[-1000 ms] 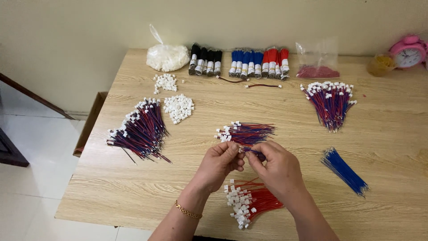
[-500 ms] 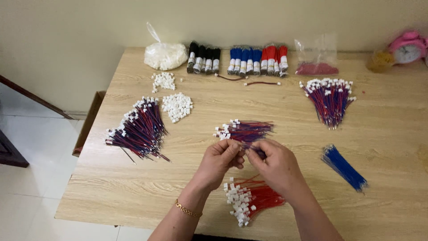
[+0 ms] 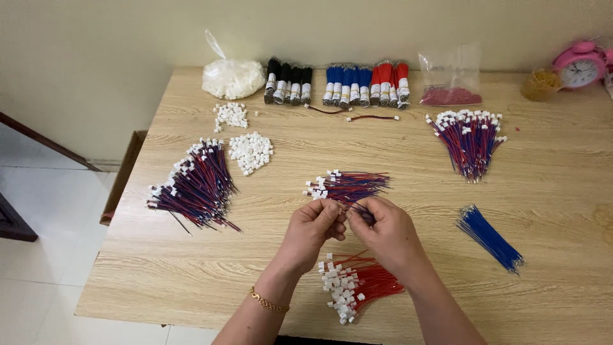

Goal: The person assembles wire harnesses by inserting red and blue wires into white plastic connectors. They pick up individual wires from piles on the table and slide them into the connector ends, then place the completed units into a growing stack.

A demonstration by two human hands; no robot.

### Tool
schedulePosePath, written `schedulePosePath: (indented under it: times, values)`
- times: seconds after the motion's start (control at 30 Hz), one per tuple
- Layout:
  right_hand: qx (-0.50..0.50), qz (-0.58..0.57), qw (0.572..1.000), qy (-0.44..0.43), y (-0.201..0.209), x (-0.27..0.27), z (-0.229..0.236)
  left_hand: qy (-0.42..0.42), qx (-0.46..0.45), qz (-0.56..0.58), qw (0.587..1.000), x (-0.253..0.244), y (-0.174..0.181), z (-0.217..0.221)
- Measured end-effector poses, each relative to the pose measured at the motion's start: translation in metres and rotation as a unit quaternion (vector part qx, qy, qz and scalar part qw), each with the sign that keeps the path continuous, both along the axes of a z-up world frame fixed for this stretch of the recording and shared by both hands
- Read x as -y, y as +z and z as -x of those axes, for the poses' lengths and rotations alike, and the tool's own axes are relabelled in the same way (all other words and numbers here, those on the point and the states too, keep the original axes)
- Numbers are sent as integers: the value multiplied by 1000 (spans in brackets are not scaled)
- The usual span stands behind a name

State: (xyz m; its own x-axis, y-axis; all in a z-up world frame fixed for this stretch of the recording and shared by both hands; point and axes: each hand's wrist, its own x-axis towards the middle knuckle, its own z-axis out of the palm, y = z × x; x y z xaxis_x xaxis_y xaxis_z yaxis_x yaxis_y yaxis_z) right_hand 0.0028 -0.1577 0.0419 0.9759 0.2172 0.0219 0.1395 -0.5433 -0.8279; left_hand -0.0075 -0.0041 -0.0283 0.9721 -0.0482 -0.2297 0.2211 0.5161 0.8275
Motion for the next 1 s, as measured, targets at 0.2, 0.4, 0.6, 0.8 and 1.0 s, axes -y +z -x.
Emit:
schedulePosePath:
  times: [0.2,0.4,0.6,0.8,1.0]
  values:
    - [2,-30,1000,3,-8,-3,1,9,14,-24,1000,1,-1,-1]
    - [-16,-76,997,-23,-15,-4,5,20,21,-26,999,7,-6,-1]
    - [65,32,995,-65,10,1,21,26,26,-28,999,19,4,6]
    - [42,-55,996,-62,12,21,42,0,51,-18,999,30,30,21]
    - [89,-23,994,-60,36,18,62,-20,88,-14,996,30,26,32]
